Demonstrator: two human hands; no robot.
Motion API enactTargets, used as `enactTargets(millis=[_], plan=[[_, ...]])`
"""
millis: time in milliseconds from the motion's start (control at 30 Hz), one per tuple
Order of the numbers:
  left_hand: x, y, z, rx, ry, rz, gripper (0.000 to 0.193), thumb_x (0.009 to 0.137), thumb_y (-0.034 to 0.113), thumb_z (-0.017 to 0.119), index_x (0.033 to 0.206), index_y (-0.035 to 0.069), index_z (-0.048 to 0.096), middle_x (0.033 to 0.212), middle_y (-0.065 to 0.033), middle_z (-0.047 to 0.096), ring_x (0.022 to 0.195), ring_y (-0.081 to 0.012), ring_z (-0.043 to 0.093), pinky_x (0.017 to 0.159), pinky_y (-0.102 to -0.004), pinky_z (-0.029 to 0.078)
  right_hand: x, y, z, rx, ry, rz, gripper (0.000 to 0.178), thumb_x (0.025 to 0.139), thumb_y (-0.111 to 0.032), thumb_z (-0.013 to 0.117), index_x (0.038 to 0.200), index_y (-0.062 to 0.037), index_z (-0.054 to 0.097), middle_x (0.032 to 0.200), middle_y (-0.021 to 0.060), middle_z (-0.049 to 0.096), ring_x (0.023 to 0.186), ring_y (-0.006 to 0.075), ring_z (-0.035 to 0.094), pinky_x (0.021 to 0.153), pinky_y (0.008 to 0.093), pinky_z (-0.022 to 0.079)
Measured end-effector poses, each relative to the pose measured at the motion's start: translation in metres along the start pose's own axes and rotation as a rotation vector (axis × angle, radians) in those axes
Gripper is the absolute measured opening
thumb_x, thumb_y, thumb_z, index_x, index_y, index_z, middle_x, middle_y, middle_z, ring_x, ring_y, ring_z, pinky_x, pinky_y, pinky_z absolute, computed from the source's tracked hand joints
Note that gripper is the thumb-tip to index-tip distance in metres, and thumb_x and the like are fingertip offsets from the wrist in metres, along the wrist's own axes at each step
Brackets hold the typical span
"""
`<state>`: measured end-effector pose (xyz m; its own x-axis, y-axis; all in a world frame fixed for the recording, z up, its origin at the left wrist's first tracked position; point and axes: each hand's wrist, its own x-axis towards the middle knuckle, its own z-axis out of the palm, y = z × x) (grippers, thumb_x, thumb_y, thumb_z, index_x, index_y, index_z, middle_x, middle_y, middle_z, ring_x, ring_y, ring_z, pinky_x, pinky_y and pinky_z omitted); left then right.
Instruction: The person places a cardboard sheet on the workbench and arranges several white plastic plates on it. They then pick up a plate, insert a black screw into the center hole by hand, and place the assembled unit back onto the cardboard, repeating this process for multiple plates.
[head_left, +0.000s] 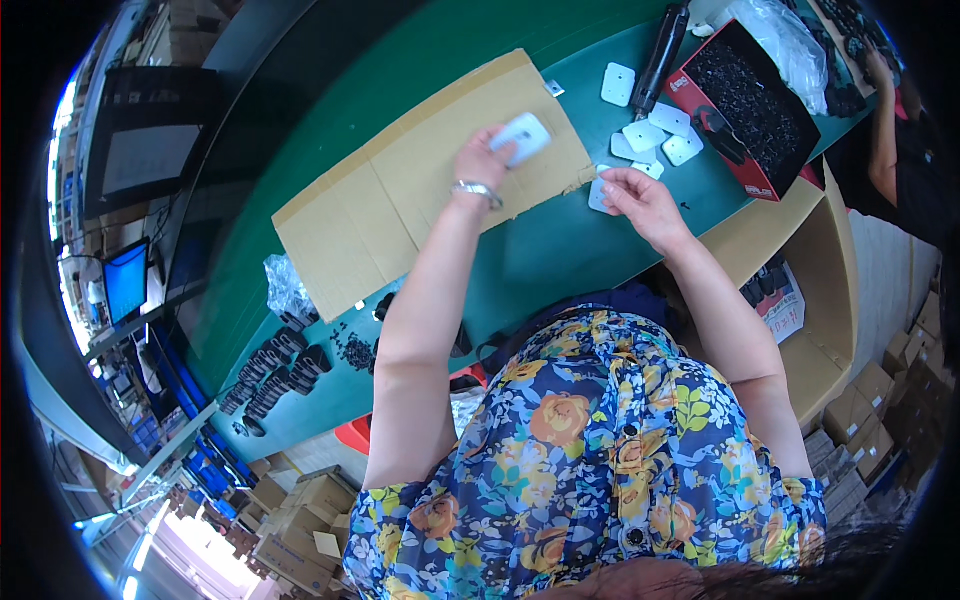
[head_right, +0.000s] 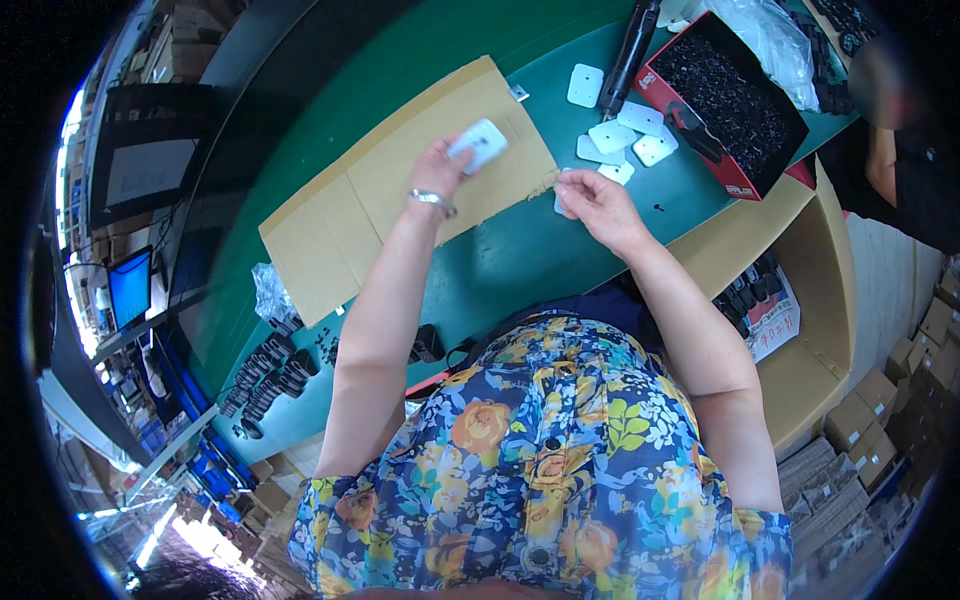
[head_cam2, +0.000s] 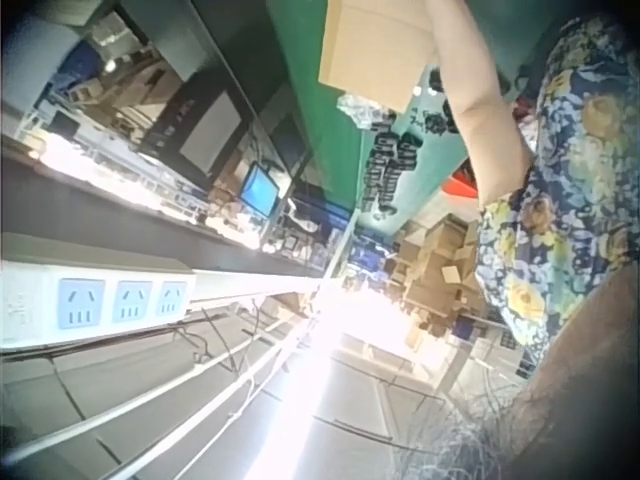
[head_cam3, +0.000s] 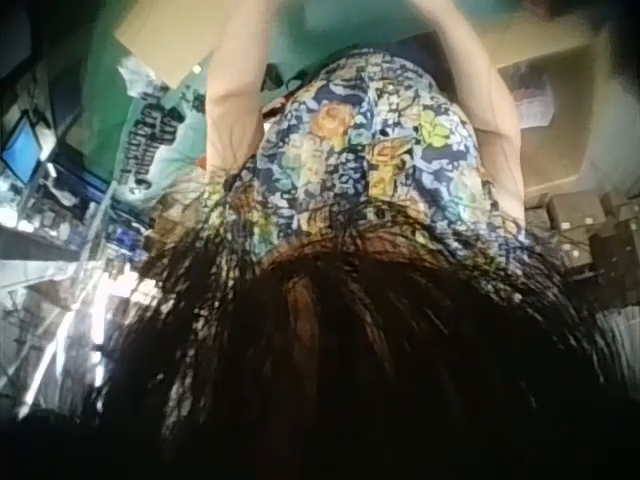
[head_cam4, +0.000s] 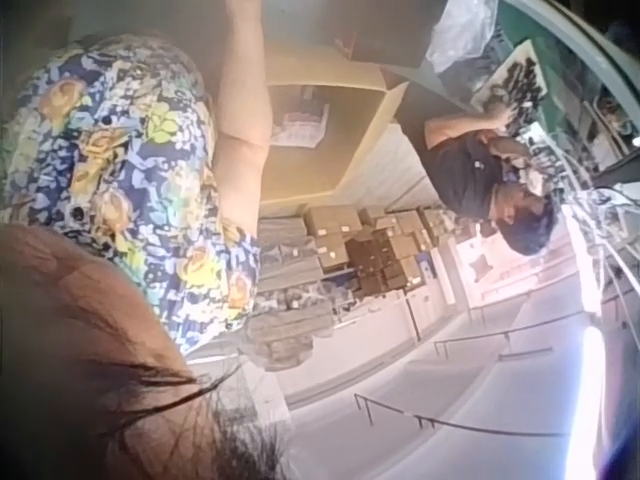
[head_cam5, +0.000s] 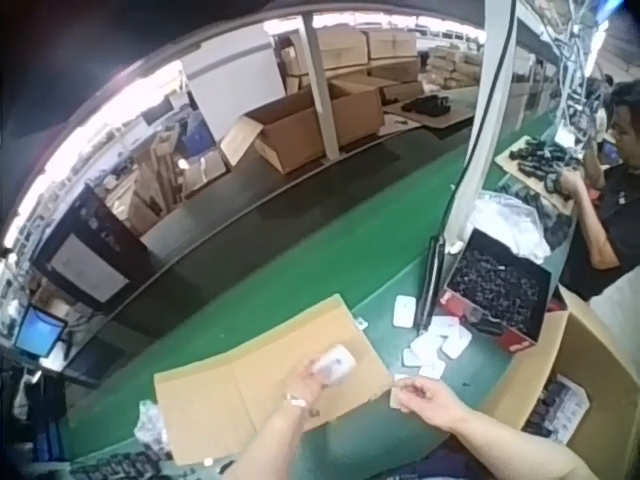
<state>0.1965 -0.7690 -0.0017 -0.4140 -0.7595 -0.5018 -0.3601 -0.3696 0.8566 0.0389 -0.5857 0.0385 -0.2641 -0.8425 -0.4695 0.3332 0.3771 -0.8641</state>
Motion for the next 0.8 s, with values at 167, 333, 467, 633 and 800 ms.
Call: enactTargets(millis=[167,333,467,633,800], plan=[[0.065,-0.010,-0.017,0.329,0.213,0.039,0.030,0.075,0.010,0.060,0.104,0.003,0.054,0.093,-0.0120,0.061,0.085,-0.0238,0.058,0.072,-0.0346,0.048,-0.025,0.023,-0.045,-0.160,0.150,0.065,0.018,0.084,-0.015,0.055,0.096,-0.0019,0.057,0.078,-0.0008,0.056,0.067,0.0059,0.051,0.059,0.0194,0.044],[0.054,-0.010,-0.013,0.838,0.437,0.451,0.034,0.070,0.014,0.062,0.102,0.004,0.056,0.099,-0.0144,0.058,0.091,-0.0296,0.054,0.080,-0.0394,0.043,-0.041,0.049,-0.080,-0.309,0.376,0.106,0.013,0.083,-0.013,0.056,0.089,-0.0028,0.059,0.076,0.0010,0.056,0.066,0.0077,0.053,0.058,0.0209,0.043],[-0.008,-0.010,0.036,0.918,0.050,0.766,0.043,0.066,0.020,0.066,0.103,0.005,0.055,0.110,-0.0151,0.052,0.101,-0.0306,0.047,0.086,-0.0412,0.038,-0.032,0.044,-0.081,-0.693,0.546,-0.152,0.011,0.080,-0.012,0.057,0.087,-0.0032,0.060,0.077,0.0060,0.058,0.067,0.0150,0.056,0.060,0.0258,0.045],[-0.063,-0.023,0.106,1.077,-0.214,0.925,0.055,0.065,0.029,0.067,0.111,0.004,0.050,0.116,-0.0151,0.049,0.109,-0.0292,0.043,0.095,-0.0424,0.030,-0.011,0.041,-0.087,-0.809,0.586,-0.177,0.012,0.076,-0.011,0.059,0.085,-0.0043,0.060,0.079,0.0105,0.058,0.070,0.0222,0.057,0.064,0.0305,0.046],[-0.064,-0.048,0.101,1.427,-0.271,0.937,0.052,0.077,0.032,0.054,0.118,0.002,0.043,0.125,-0.0133,0.042,0.118,-0.0276,0.035,0.101,-0.0445,0.019,-0.020,0.048,-0.105,-0.734,0.693,-0.112,0.011,0.076,-0.012,0.059,0.084,-0.0038,0.060,0.079,0.0105,0.058,0.070,0.0210,0.057,0.064,0.0306,0.046]])
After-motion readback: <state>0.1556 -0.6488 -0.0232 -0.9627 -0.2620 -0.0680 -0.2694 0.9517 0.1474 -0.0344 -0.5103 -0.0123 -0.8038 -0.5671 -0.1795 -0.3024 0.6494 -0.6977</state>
